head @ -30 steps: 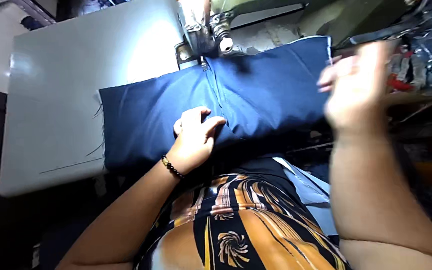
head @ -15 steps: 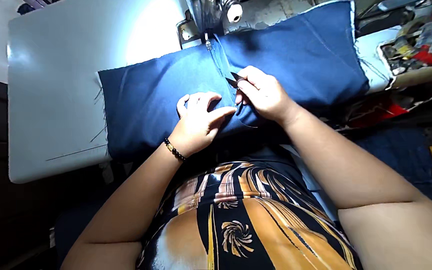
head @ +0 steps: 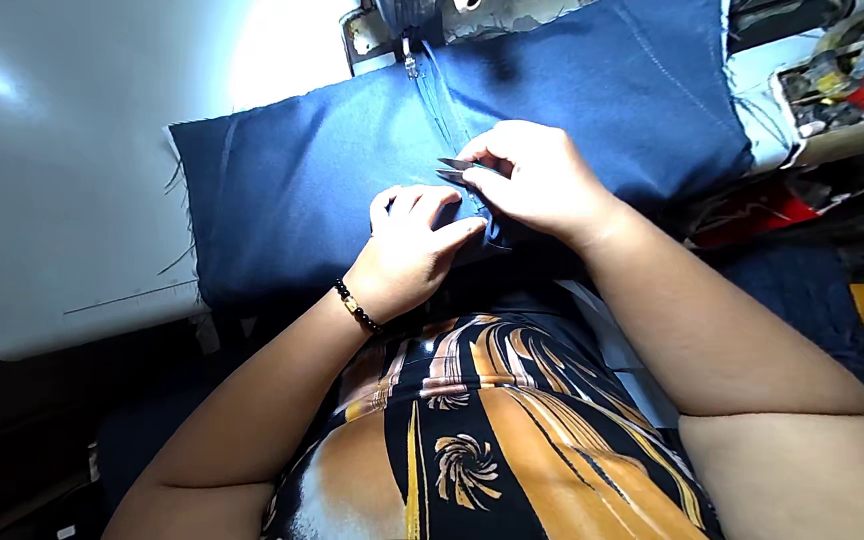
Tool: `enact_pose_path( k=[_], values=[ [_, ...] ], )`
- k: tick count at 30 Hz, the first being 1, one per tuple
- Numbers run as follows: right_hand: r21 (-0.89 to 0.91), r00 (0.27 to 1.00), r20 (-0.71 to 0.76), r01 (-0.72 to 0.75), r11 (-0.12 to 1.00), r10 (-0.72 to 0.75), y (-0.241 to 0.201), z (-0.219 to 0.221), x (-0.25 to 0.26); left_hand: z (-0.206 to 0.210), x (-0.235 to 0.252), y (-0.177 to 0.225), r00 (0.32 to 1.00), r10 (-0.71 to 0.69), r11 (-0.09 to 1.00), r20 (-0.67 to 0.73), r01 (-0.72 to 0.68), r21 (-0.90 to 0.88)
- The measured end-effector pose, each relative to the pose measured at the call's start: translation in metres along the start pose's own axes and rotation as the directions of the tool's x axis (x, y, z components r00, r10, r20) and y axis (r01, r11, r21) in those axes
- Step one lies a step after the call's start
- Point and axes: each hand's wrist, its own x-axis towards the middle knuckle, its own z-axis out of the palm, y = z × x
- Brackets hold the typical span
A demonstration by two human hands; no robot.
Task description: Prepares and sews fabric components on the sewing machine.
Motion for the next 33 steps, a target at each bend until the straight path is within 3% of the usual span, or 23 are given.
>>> enact_pose_path(
  k=[4, 7, 11, 21, 25, 27, 30, 33],
  values=[
    [-0.467, 0.978, 0.208, 0.117, 0.877, -0.019, -0.014, -0.015, -0.001, 0.004, 0.0, 0.004, 0.999, -0.001, 1.0, -0.035, 0.0, -0.001],
    [-0.57, 0.955, 0.296, 0.176, 0.803, 0.001, -0.014, -0.021, -0.003, 0.008, 0.003, 0.004, 0.993, 0.047, 0.998, -0.106, -0.05, -0.03],
    [-0.568, 0.95, 0.311, 0.195, 0.799, -0.01, -0.015, -0.029, -0.009, 0.014, 0.004, 0.001, 0.979, 0.089, 0.993, -0.184, -0.103, -0.065],
    [-0.576, 0.942, 0.334, 0.227, 0.785, -0.027, -0.017, -0.031, -0.011, 0.015, 0.003, -0.001, 0.974, 0.096, 0.992, -0.205, -0.11, -0.058],
    [-0.485, 0.972, 0.221, 0.179, 0.856, -0.078, -0.029, -0.03, -0.009, 0.017, 0.002, -0.001, 0.972, 0.108, 0.992, -0.208, -0.118, -0.036],
    [-0.501, 0.979, 0.2, 0.08, 0.862, 0.026, -0.038, -0.031, -0.003, 0.017, 0.001, -0.002, 0.97, 0.118, 0.991, -0.211, -0.129, -0.038],
    [-0.594, 0.913, 0.272, -0.089, 0.8, 0.304, -0.035, -0.048, 0.01, 0.017, 0.0, -0.003, 0.967, 0.123, 0.991, -0.223, -0.131, -0.021],
    [-0.506, 0.937, 0.28, -0.04, 0.861, 0.208, -0.025, -0.074, 0.01, 0.02, -0.003, -0.003, 0.962, 0.126, 0.992, -0.242, -0.13, -0.001]
  ],
)
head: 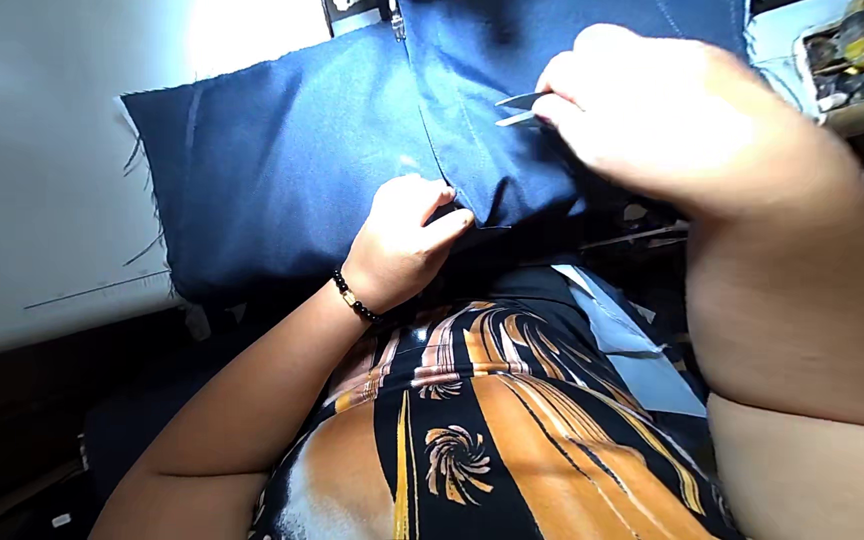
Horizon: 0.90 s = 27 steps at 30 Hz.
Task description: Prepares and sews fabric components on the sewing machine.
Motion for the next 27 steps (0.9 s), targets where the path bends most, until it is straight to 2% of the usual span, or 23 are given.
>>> enact_pose_path(
  k=[2, 4, 6, 8, 9, 12, 15, 17, 19, 21, 24, 26, 27],
  values=[
    [0.169, 0.98, -0.142, 0.163, 0.972, -0.139, -0.006, 0.0, 0.001, 0.0, -0.001, 0.001, 1.0, -0.003, 1.0, 0.0, 0.003, -0.008],
    [0.326, 0.941, -0.24, 0.311, 0.893, -0.24, -0.025, 0.011, 0.013, -0.001, 0.002, 0.003, 1.0, -0.007, 1.0, -0.002, 0.007, -0.016],
    [0.386, 0.932, -0.183, 0.361, 0.849, -0.313, -0.036, 0.028, 0.03, -0.001, 0.002, 0.003, 1.0, -0.008, 1.0, 0.0, 0.008, -0.017],
    [0.417, 0.937, -0.114, 0.347, 0.84, -0.33, -0.034, 0.043, 0.041, -0.002, 0.0, 0.002, 1.0, -0.019, 1.0, 0.012, 0.02, -0.018],
    [0.445, 0.951, -0.11, 0.306, 0.842, -0.288, -0.03, 0.048, 0.043, -0.002, 0.0, 0.001, 1.0, -0.023, 1.0, 0.018, 0.023, -0.02],
    [0.583, 0.989, -0.142, 0.119, 0.804, -0.043, -0.021, 0.058, 0.031, -0.004, -0.001, 0.0, 0.999, -0.026, 0.999, 0.041, 0.027, -0.022],
    [0.705, 0.974, -0.21, 0.089, 0.704, 0.087, -0.014, 0.074, 0.013, -0.006, 0.0, 0.0, 0.998, -0.03, 0.998, 0.06, 0.033, -0.048],
    [0.717, 0.961, -0.246, 0.092, 0.691, 0.127, -0.017, 0.079, 0.006, -0.007, 0.002, 0.002, 0.998, -0.042, 0.997, 0.05, 0.045, -0.063],
    [0.688, 0.953, -0.265, 0.083, 0.72, 0.144, -0.02, 0.08, 0.004, -0.006, 0.004, 0.004, 0.998, -0.058, 0.996, 0.04, 0.06, -0.06],
    [0.577, 0.956, -0.267, 0.06, 0.815, 0.119, -0.02, 0.076, 0.004, -0.006, 0.005, 0.005, 0.997, -0.062, 0.997, 0.039, 0.063, -0.033],
    [0.232, 0.988, -0.153, 0.039, 0.972, -0.003, -0.023, 0.06, 0.006, -0.007, 0.005, 0.005, 0.997, -0.058, 0.998, 0.045, 0.058, 0.003],
    [-0.002, 0.997, -0.035, 0.07, 0.998, -0.07, -0.028, 0.052, 0.008, -0.006, 0.004, 0.004, 0.998, -0.052, 0.999, 0.043, 0.052, 0.009],
    [-0.064, 0.996, -0.003, 0.084, 0.994, -0.084, -0.03, 0.05, 0.008, -0.005, 0.004, 0.004, 0.998, -0.049, 0.999, 0.036, 0.049, 0.01]
  ],
)
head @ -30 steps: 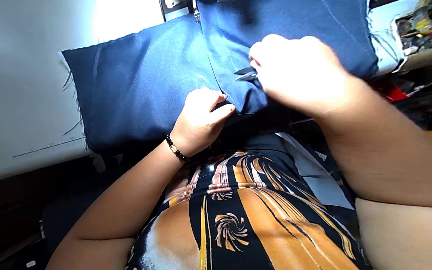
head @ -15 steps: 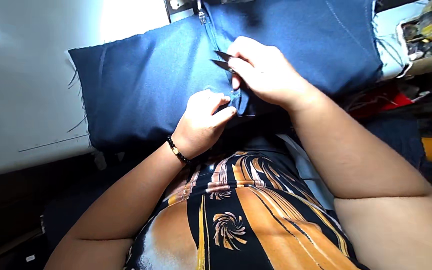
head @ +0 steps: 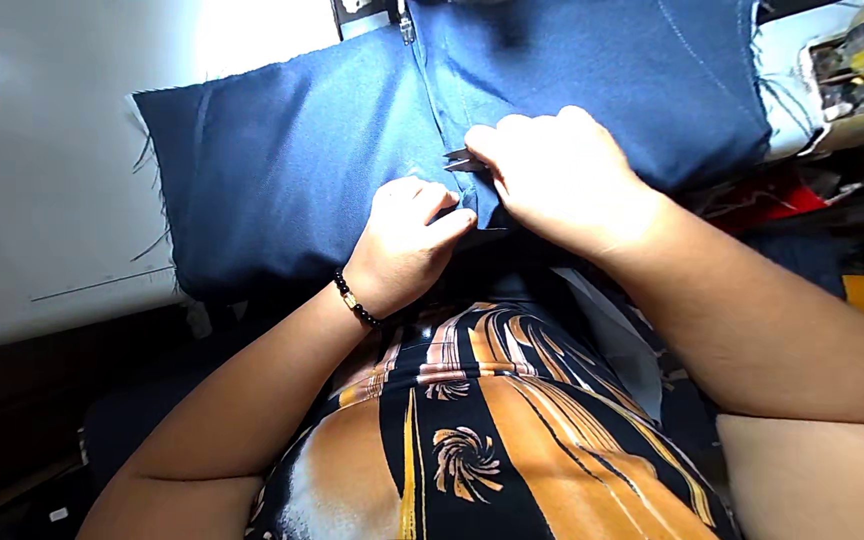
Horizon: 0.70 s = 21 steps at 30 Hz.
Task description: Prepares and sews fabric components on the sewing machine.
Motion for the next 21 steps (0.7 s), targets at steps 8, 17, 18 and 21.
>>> enact_pose_path(
  k=[8, 17, 18, 21],
  values=[
    [-0.016, 0.998, -0.057, 0.03, 0.999, -0.031, 0.004, -0.005, -0.007, 0.004, -0.003, -0.003, 0.999, 0.039, 0.999, -0.033, -0.038, 0.01],
    [0.362, 0.971, -0.097, 0.238, 0.901, -0.218, -0.013, -0.009, 0.029, 0.009, -0.008, -0.005, 0.992, 0.101, 0.993, -0.073, -0.096, 0.073],
    [0.362, 0.977, -0.087, 0.215, 0.907, -0.196, -0.009, -0.007, 0.031, 0.01, -0.008, -0.006, 0.992, 0.099, 0.993, -0.074, -0.094, 0.073],
    [0.444, 0.993, -0.096, 0.106, 0.89, -0.07, 0.003, -0.003, 0.024, 0.01, -0.009, -0.006, 0.994, 0.084, 0.994, -0.074, -0.078, 0.079]
  ],
)
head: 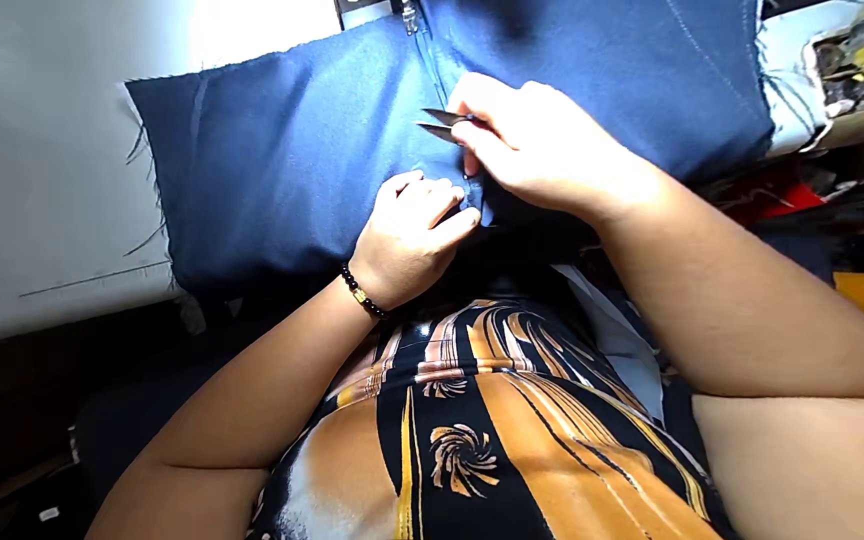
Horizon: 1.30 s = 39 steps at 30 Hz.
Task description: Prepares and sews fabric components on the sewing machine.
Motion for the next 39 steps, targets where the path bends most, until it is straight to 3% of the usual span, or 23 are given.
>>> enact_pose_path(
  k=[3, 6, 10, 13, 39],
  values=[
    [0.13, 0.983, -0.11, -0.132, 0.983, 0.146, 0.009, 0.009, -0.018, 0.001, 0.001, 0.001, 1.0, 0.002, 1.0, -0.011, -0.002, 0.008],
    [-0.024, 0.974, -0.214, -0.082, 0.996, 0.075, 0.005, 0.016, -0.028, 0.0, 0.002, 0.001, 1.0, -0.001, 1.0, -0.006, 0.001, -0.001],
    [-0.423, 0.998, -0.009, -0.064, 0.904, 0.067, -0.011, 0.009, -0.028, 0.0, 0.002, 0.001, 1.0, -0.003, 1.0, 0.002, 0.003, -0.012],
    [-0.525, 0.996, 0.057, -0.024, 0.851, 0.063, -0.01, 0.007, -0.028, 0.0, 0.003, 0.001, 1.0, -0.005, 1.0, 0.004, 0.005, -0.014],
    [-0.53, 0.999, 0.045, 0.034, 0.847, -0.012, -0.005, 0.005, -0.036, 0.0, 0.001, -0.001, 0.999, 0.007, 0.998, -0.041, -0.009, -0.056]
  ],
)
